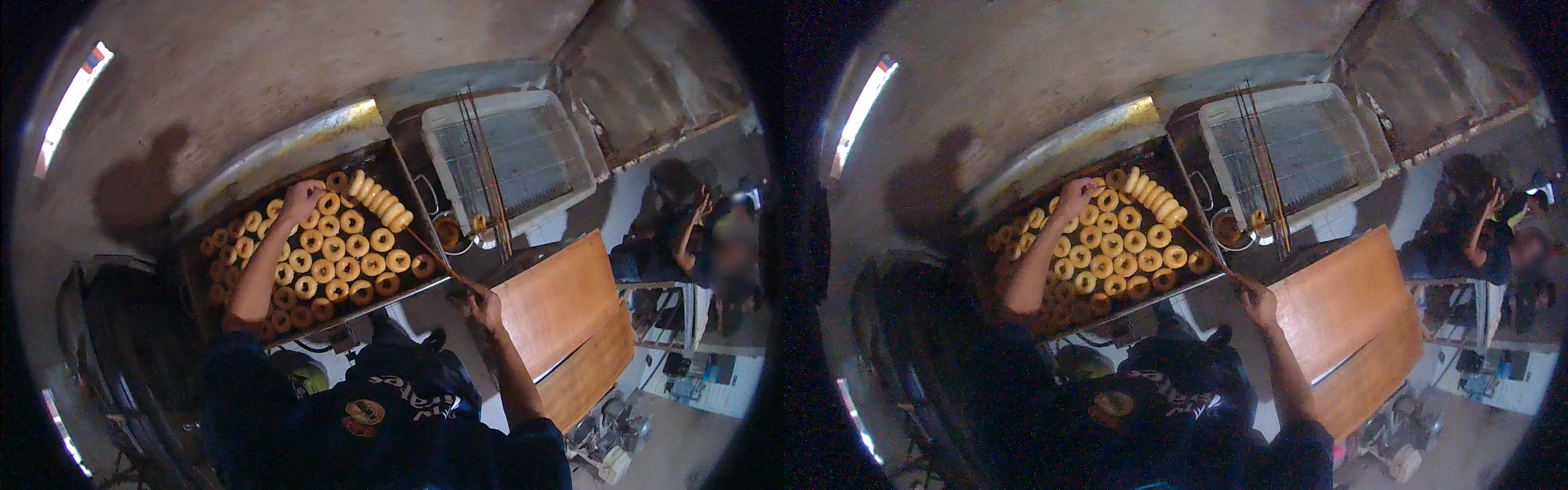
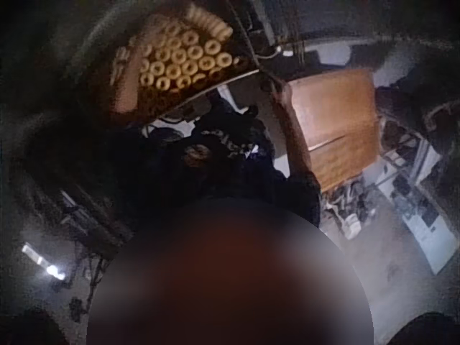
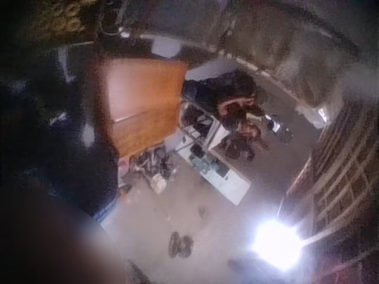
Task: The person arranges doughnuts on a tray, then uses a long metal skewer to thread them into a spiral shape. They transfer the skewered doughnuts to a cooling rack and continue loading raw doughnuts from a wooden board onto the tray.
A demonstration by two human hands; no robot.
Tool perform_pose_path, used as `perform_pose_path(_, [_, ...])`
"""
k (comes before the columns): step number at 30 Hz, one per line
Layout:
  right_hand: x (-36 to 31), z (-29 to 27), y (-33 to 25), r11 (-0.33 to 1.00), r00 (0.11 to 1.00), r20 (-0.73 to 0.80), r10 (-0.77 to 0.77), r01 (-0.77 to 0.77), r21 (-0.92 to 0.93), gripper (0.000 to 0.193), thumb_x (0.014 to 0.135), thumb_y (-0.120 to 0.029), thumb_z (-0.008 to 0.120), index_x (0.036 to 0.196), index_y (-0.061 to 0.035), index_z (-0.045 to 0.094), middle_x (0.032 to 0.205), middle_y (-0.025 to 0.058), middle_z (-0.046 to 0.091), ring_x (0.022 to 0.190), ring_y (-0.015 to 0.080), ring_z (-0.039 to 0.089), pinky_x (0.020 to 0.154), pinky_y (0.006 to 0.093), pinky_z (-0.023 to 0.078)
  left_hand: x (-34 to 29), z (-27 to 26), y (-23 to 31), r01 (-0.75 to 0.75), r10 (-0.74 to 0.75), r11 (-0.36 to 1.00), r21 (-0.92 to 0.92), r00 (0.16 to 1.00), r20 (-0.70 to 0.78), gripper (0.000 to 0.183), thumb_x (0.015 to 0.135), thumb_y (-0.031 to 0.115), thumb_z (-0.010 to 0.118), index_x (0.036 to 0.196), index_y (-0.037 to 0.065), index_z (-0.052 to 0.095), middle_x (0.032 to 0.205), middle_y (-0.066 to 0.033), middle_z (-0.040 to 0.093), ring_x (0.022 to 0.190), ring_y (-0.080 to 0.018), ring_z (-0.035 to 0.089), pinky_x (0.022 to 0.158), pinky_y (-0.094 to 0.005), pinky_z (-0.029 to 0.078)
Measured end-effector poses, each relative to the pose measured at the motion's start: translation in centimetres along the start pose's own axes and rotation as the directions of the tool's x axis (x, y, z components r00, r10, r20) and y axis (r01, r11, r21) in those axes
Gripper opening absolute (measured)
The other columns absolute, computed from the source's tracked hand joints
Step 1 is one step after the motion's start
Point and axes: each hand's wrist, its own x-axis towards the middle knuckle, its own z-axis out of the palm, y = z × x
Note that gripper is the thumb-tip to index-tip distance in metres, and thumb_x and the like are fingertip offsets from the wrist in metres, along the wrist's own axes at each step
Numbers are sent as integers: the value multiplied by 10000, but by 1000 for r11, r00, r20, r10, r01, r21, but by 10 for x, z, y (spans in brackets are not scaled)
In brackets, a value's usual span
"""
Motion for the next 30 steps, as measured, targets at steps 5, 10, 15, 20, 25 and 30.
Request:
perform_pose_path(5, [7, -12, -31, 974, 983, 119, 143, -118, -194, 376, 950, -177, 646, 1319, -211, 710, 1114, 135, 764, 967, 297, 750, 819, 397, 584, -61, 34, 17, 62, -63, 998, 7, 996, 68, 176, 962, 181, 654, 1031, 31, 717, 849, -161, 712, 805, -280, 711, 759, -436, 541])
perform_pose_path(10, [0, -33, -93, 857, 970, 127, 206, -116, -502, 356, 970, -180, 627, 1306, -249, 722, 969, 165, 756, 874, 336, 735, 746, 430, 570, -34, 55, -5, 209, -191, 955, 208, 976, -107, 190, 999, 166, 580, 1047, 29, 702, 868, -212, 706, 809, -367, 708, 740, -496, 555])
perform_pose_path(15, [2, 0, -16, 963, 985, 131, 109, -71, -261, 416, 922, -208, 642, 1328, -279, 692, 1091, 155, 755, 950, 359, 734, 803, 463, 587, -7, 42, -29, 254, -268, 950, 179, 962, 53, 210, 1005, 162, 595, 1090, 0, 698, 886, -219, 714, 788, -354, 715, 715, -474, 556])
perform_pose_path(20, [40, 31, -36, 941, 991, 123, 60, -15, -337, 403, 935, -159, 606, 1314, -252, 708, 948, 153, 753, 804, 381, 725, 704, 466, 571, -7, 28, -28, 12, 0, 989, 146, 997, -80, 244, 986, 210, 645, 1110, 6, 699, 897, -180, 729, 811, -324, 713, 746, -477, 552])
perform_pose_path(25, [40, 17, -74, 877, 991, 60, 120, -77, -475, 391, 910, -200, 628, 1282, -285, 713, 998, 154, 758, 831, 410, 727, 736, 520, 587, -8, 36, -19, 44, -45, 981, 190, 999, -2, 222, 945, 185, 619, 1011, 4, 730, 896, -260, 706, 859, -408, 703, 796, -506, 559])
perform_pose_path(30, [50, 20, -74, 913, 985, 126, 122, -62, -403, 379, 903, -163, 648, 1255, -272, 738, 1045, 131, 764, 880, 365, 740, 751, 476, 597, 26, 22, -72, 202, -154, 940, 275, 971, -184, 231, 954, 219, 614, 1012, 45, 754, 932, -248, 715, 936, -410, 704, 827, -490, 560])
